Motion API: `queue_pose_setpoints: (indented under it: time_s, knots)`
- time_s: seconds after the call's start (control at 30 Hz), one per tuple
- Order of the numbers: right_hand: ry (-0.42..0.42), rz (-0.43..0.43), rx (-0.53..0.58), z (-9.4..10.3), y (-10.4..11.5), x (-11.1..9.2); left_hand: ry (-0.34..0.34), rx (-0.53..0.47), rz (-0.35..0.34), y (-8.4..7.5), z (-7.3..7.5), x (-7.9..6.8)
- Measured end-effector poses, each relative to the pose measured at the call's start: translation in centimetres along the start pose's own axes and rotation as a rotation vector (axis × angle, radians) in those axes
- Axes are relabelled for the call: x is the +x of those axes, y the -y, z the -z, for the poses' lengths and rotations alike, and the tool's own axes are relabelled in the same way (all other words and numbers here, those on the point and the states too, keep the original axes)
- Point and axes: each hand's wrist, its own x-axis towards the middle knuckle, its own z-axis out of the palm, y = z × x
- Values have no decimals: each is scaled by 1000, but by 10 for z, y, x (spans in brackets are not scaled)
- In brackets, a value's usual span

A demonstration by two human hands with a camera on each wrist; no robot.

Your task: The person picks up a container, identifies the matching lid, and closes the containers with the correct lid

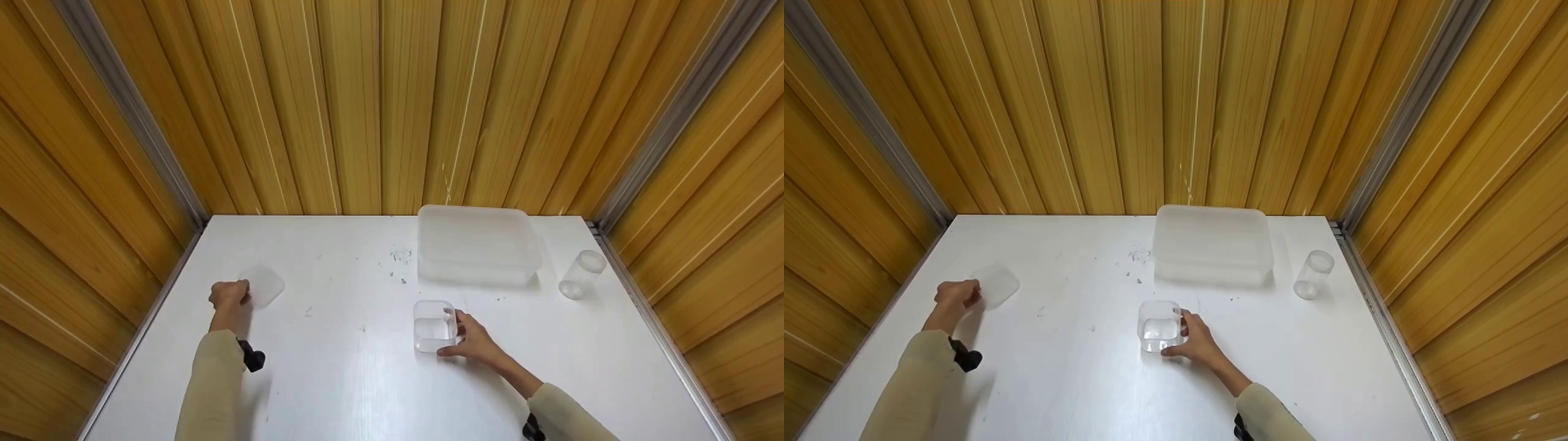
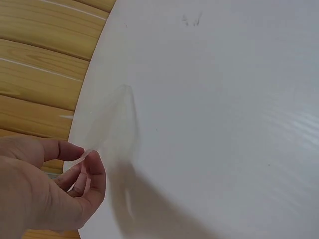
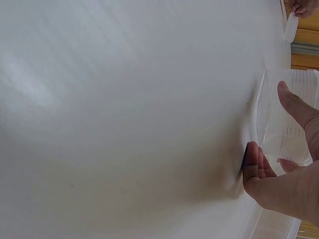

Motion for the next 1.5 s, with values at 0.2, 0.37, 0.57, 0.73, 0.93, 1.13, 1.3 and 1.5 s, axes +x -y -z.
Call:
queue_pose_setpoints:
  time_s: [0.2, 0.37, 0.57, 0.73, 0.93, 1.13, 1.3, 1.5]
  knots:
    - [-9, -14, 7, -1, 1, 0, -52, 49, -256, -23, -14, -18]
    - [-17, -25, 16, -1, 2, 0, 1, 8, -402, -53, -27, -40]
    - [0, -35, 38, -2, 1, -2, 109, -15, -615, -84, -53, -81]
    - [12, -42, 57, -3, 0, -3, 124, 10, -882, -99, -76, -124]
    - [21, -25, 72, -4, 0, -3, 156, -3, -1192, -99, -100, -164]
    - [46, -22, 102, 2, 2, -7, 135, 91, -1474, -85, -117, -185]
    - [65, -27, 111, 19, 0, -17, 10, 218, -1721, -77, -129, -195]
    - [-48, -19, 58, 48, -4, -23, -76, 321, -1904, -76, -142, -204]
